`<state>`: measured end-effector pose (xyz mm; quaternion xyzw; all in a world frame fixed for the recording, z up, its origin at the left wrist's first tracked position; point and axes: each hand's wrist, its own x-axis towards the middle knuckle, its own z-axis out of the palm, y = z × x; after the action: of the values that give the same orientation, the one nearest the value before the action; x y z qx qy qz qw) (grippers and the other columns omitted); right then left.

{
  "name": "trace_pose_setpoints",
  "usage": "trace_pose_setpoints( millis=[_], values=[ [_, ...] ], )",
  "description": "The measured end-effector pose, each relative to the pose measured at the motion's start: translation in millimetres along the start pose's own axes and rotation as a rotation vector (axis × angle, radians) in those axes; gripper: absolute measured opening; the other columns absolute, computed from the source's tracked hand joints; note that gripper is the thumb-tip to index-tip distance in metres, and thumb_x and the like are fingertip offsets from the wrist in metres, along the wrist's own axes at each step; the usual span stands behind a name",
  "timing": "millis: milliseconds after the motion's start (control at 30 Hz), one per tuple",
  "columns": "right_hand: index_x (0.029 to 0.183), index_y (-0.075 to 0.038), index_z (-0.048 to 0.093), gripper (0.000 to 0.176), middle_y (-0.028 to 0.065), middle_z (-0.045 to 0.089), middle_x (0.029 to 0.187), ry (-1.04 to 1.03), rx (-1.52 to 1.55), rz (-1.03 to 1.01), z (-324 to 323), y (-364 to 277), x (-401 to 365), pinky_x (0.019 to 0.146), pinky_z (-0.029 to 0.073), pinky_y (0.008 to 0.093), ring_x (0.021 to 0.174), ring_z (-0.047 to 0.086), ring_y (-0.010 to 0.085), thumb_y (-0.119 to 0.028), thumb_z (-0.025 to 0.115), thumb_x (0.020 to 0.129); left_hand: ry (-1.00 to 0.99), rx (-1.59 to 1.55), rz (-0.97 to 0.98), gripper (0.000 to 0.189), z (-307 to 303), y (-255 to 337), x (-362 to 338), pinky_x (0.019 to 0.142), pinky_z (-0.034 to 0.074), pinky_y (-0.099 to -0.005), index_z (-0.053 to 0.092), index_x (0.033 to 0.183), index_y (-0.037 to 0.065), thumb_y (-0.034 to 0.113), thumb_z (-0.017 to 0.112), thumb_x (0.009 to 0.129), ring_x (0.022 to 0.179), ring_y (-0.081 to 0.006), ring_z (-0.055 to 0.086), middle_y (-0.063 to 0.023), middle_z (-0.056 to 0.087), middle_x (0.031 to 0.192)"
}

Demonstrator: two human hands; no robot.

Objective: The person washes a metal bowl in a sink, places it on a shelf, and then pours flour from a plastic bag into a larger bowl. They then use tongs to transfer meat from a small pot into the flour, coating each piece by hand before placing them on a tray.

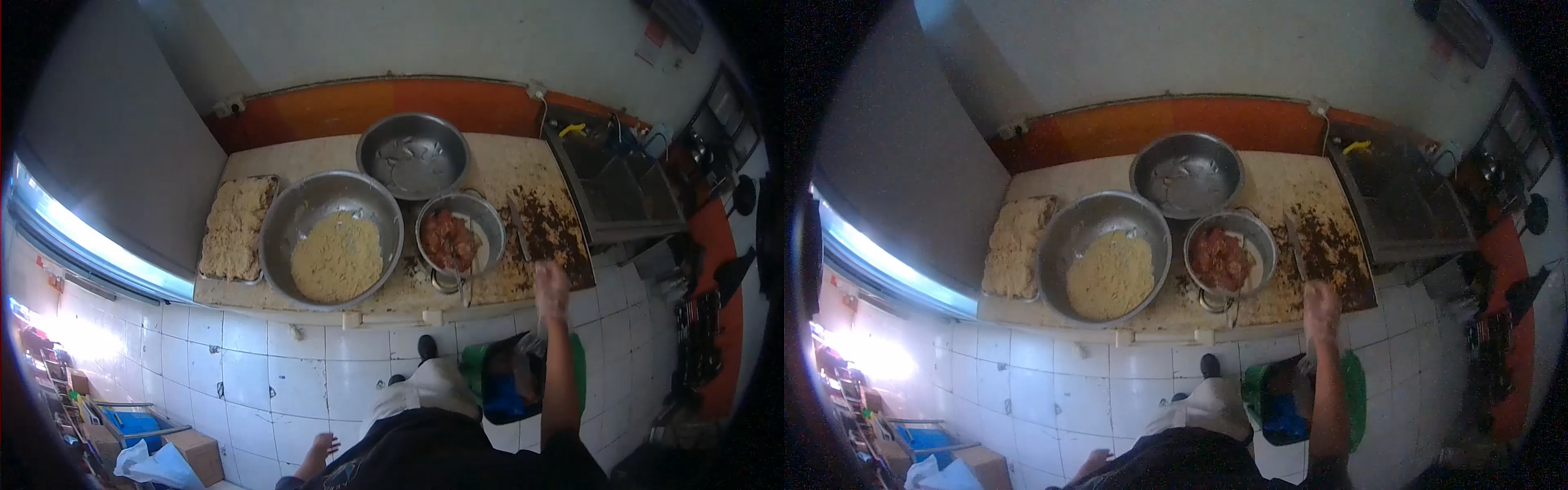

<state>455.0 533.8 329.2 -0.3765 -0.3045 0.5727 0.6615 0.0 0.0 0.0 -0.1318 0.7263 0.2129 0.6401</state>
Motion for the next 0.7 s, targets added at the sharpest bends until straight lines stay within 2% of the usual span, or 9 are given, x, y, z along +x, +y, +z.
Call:
trace_pose_setpoints(
  millis=[67,133,233,333,400,467,567,600,700],
  values=[
    [0.115,-0.008,0.050,0.037,0.0111,0.059,0.097,-0.046,-0.981,0.108,-9,1,55,0.069,0.049,0.0361,0.078,0.059,0.0213,-0.026,0.058,0.084,0.020,-0.024,0.024,0.030,24,5,-7,0.068,0.051,-0.0395,0.043,0.117,0.006,0.020,0.043,0.090,0.087,-0.0267,0.061,-0.0110,0.056,0.108],
    [0.108,-0.004,0.050,0.029,0.0047,0.053,0.083,0.001,-1.001,0.235,58,12,123,0.063,0.044,0.0292,0.063,0.051,0.0123,-0.024,0.053,0.086,0.103,-0.091,0.041,0.031,33,28,-59,0.069,0.051,-0.0398,0.042,0.118,0.005,0.020,0.044,0.091,0.087,-0.0277,0.061,-0.0120,0.055,0.108],
    [0.108,-0.003,0.050,0.035,0.0070,0.053,0.088,-0.020,-1.110,0.295,68,72,249,0.069,0.042,0.0306,0.067,0.052,0.0140,-0.028,0.056,0.084,0.161,-0.250,0.154,0.033,81,47,-65,0.071,0.050,-0.0410,0.039,0.120,0.005,0.018,0.044,0.091,0.089,-0.0297,0.060,-0.0133,0.054,0.107],
    [0.117,-0.002,0.047,0.048,0.0104,0.055,0.102,-0.042,-0.890,0.756,82,130,315,0.083,0.040,0.0353,0.081,0.056,0.0216,-0.033,0.058,0.082,0.109,-0.200,0.262,0.032,119,71,-100,0.073,0.050,-0.0399,0.041,0.119,0.005,0.017,0.046,0.089,0.090,-0.0285,0.060,-0.0144,0.054,0.109],
    [0.122,-0.001,0.046,0.055,0.0128,0.051,0.117,-0.339,-0.652,0.610,78,162,326,0.092,0.035,0.0378,0.098,0.052,0.0276,-0.036,0.057,0.081,0.110,-0.221,0.307,0.032,134,78,-115,0.073,0.050,-0.0392,0.041,0.119,0.005,0.016,0.046,0.089,0.091,-0.0283,0.059,-0.0148,0.054,0.109],
    [0.122,-0.002,0.048,0.053,0.0135,0.050,0.121,-0.250,-0.839,0.697,88,166,332,0.092,0.035,0.0387,0.105,0.048,0.0284,-0.033,0.056,0.081,0.112,-0.261,0.328,0.034,150,71,-147,0.075,0.049,-0.0380,0.041,0.120,0.005,0.013,0.045,0.087,0.094,-0.0282,0.058,-0.0153,0.053,0.109],
    [0.115,-0.003,0.053,0.043,0.0126,0.055,0.110,-0.080,-0.588,0.422,65,208,369,0.089,0.037,0.0384,0.100,0.050,0.0262,-0.029,0.057,0.081,0.120,-0.293,0.271,0.035,148,18,-149,0.075,0.049,-0.0383,0.040,0.120,0.005,0.012,0.046,0.086,0.093,-0.0283,0.058,-0.0156,0.054,0.109],
    [0.109,-0.003,0.055,0.038,0.0109,0.056,0.105,-0.244,-0.287,0.333,40,197,366,0.086,0.040,0.0373,0.096,0.052,0.0248,-0.028,0.057,0.081,0.142,-0.280,0.235,0.035,147,-1,-150,0.075,0.049,-0.0380,0.041,0.120,0.005,0.011,0.047,0.086,0.092,-0.0282,0.059,-0.0158,0.054,0.110],
    [0.109,0.003,0.051,0.047,0.0145,0.056,0.103,-0.045,-1.073,0.143,45,104,342,0.080,0.044,0.0412,0.093,0.053,0.0248,-0.034,0.056,0.078,0.140,-0.125,0.208,0.035,142,-69,-149,0.076,0.049,-0.0378,0.044,0.119,0.003,0.010,0.047,0.085,0.094,-0.0274,0.057,-0.0167,0.053,0.113]
  ],
)
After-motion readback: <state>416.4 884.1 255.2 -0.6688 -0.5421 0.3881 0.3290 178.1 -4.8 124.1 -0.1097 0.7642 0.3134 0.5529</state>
